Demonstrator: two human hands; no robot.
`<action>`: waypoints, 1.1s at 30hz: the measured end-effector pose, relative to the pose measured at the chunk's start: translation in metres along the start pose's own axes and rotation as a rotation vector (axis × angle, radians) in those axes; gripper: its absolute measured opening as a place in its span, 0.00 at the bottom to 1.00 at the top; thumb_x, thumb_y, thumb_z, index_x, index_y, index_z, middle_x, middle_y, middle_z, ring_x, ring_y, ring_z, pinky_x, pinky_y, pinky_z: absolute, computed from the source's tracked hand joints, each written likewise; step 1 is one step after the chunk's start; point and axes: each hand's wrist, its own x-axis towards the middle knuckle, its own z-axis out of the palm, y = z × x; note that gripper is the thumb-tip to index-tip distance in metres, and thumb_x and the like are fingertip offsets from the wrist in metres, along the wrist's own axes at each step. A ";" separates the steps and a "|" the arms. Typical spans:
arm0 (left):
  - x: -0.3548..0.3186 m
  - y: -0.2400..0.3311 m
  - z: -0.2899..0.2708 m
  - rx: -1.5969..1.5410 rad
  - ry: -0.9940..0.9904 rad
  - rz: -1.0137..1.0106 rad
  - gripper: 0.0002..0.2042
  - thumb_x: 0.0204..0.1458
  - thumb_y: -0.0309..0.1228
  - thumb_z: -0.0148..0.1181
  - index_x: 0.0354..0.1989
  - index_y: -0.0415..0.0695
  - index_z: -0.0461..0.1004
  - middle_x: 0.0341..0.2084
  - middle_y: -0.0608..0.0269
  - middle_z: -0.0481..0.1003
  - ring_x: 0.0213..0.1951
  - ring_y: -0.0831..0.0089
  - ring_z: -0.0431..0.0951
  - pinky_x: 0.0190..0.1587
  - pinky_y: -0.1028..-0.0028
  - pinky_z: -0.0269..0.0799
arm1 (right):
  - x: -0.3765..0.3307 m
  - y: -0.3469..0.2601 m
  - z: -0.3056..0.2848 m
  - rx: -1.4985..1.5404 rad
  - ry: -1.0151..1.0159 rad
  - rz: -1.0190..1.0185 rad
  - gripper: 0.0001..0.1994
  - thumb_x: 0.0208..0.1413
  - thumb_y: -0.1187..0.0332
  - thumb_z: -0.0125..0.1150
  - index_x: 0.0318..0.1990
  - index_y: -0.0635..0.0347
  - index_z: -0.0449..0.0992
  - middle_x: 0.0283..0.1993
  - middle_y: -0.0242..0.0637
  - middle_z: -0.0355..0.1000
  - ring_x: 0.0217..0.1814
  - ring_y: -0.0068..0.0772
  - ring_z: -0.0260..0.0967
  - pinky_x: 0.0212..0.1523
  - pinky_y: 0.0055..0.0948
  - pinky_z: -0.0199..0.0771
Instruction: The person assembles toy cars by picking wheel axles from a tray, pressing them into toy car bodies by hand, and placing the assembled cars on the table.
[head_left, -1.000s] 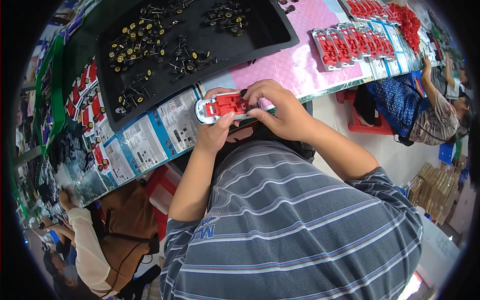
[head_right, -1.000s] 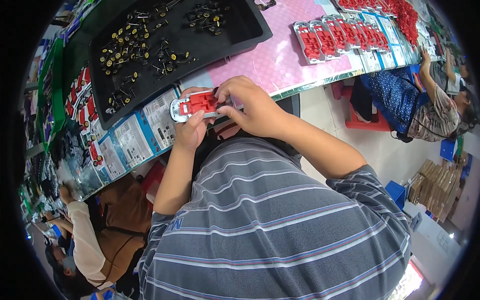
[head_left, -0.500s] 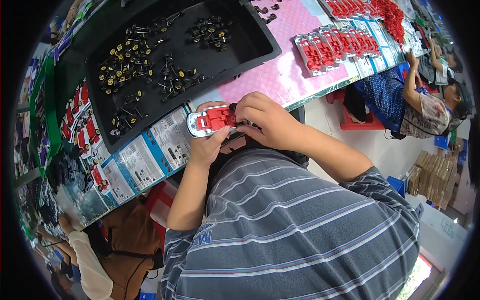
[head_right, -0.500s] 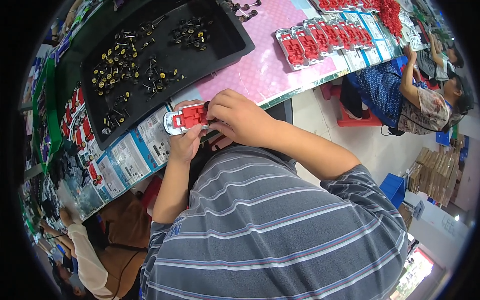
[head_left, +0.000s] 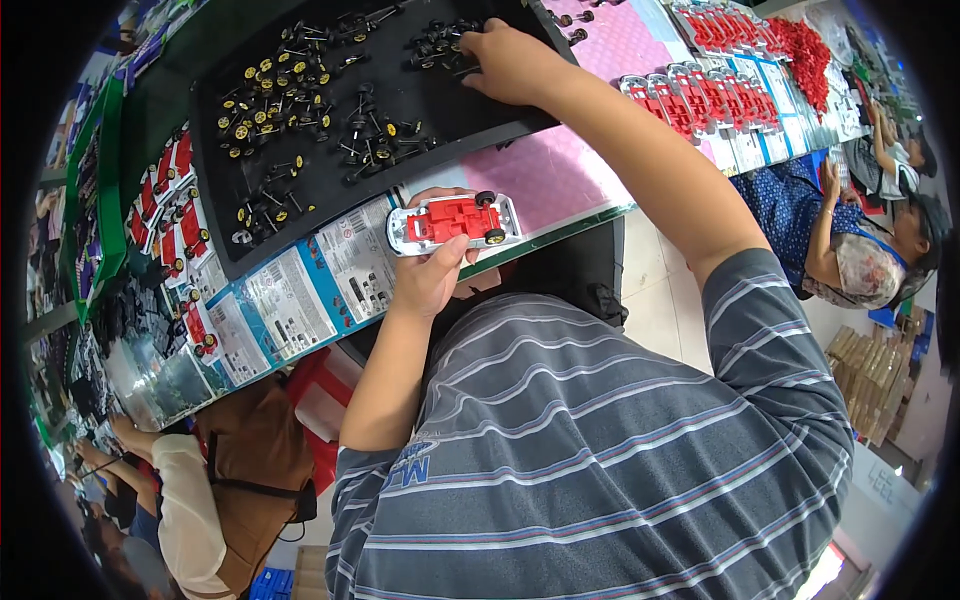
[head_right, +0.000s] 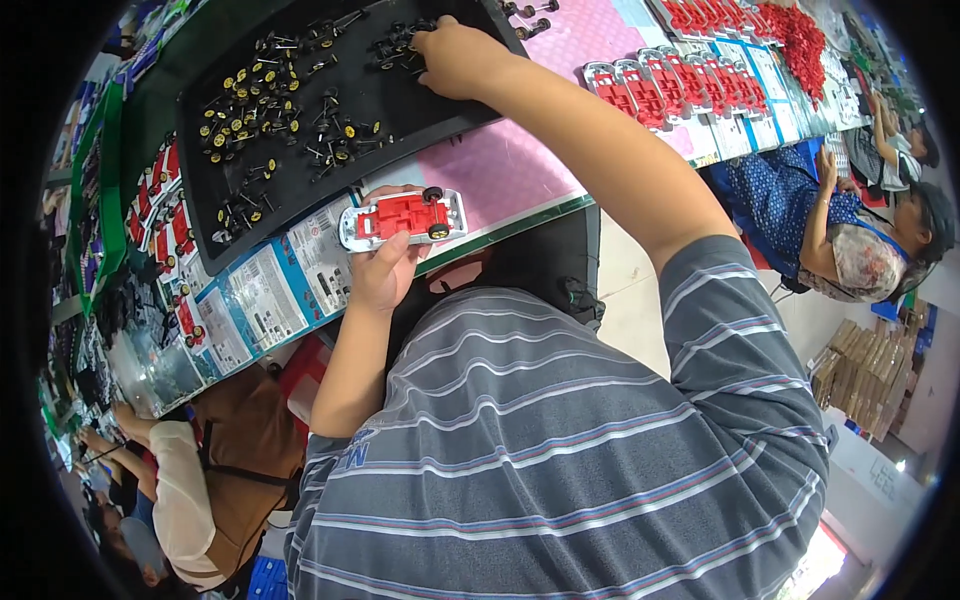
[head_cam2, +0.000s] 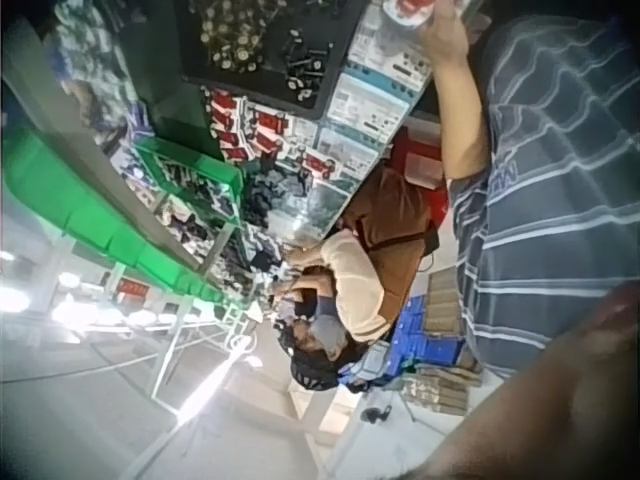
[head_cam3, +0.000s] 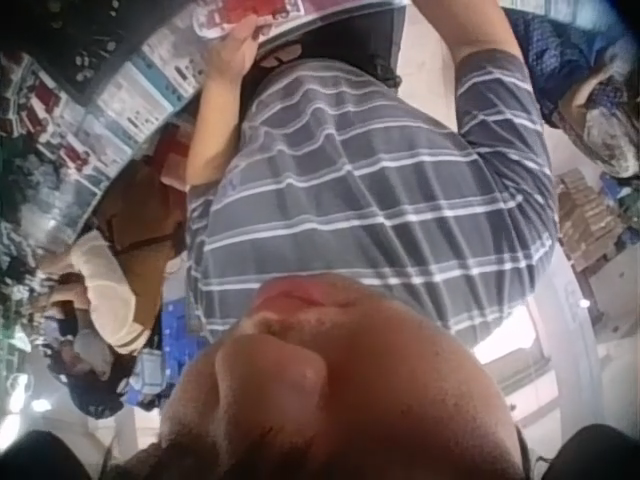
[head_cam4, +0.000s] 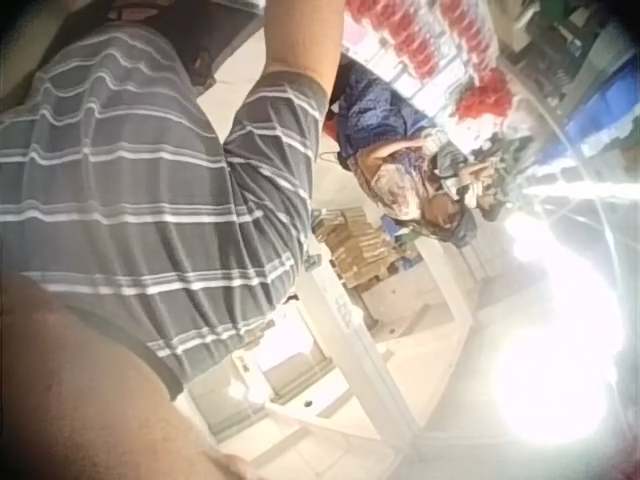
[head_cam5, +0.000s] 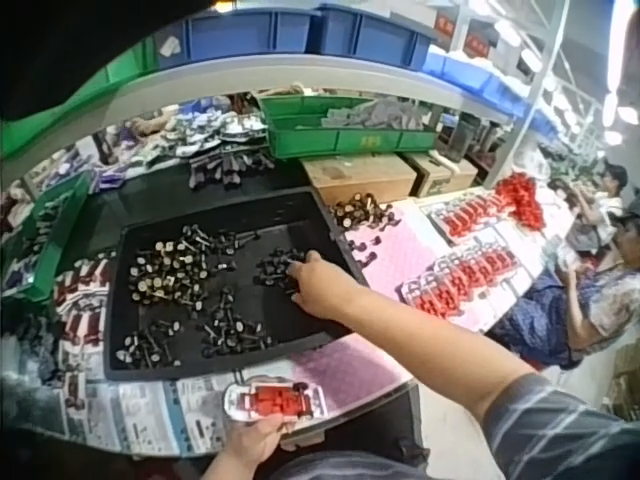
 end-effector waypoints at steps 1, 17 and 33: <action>-0.001 0.000 -0.001 0.019 -0.003 -0.005 0.27 0.52 0.28 0.65 0.61 0.44 0.62 0.56 0.52 0.70 0.49 0.67 0.75 0.40 0.72 0.71 | 0.005 -0.003 0.002 -0.060 -0.063 0.015 0.19 0.54 0.63 0.68 0.51 0.59 0.76 0.47 0.51 0.74 0.47 0.51 0.77 0.46 0.42 0.78; 0.001 -0.001 -0.009 0.037 -0.004 -0.011 0.27 0.51 0.29 0.66 0.59 0.44 0.63 0.55 0.53 0.71 0.49 0.68 0.76 0.40 0.72 0.73 | -0.017 -0.024 -0.033 0.424 0.305 0.127 0.02 0.51 0.76 0.63 0.32 0.65 0.78 0.38 0.50 0.73 0.42 0.53 0.72 0.44 0.42 0.74; -0.020 0.014 -0.002 0.187 0.028 0.034 0.18 0.53 0.25 0.67 0.51 0.42 0.69 0.35 0.67 0.77 0.31 0.83 0.73 0.34 0.80 0.72 | -0.025 -0.002 -0.023 0.701 0.193 0.214 0.14 0.63 0.62 0.63 0.40 0.68 0.77 0.47 0.38 0.75 0.34 0.24 0.74 0.28 0.24 0.73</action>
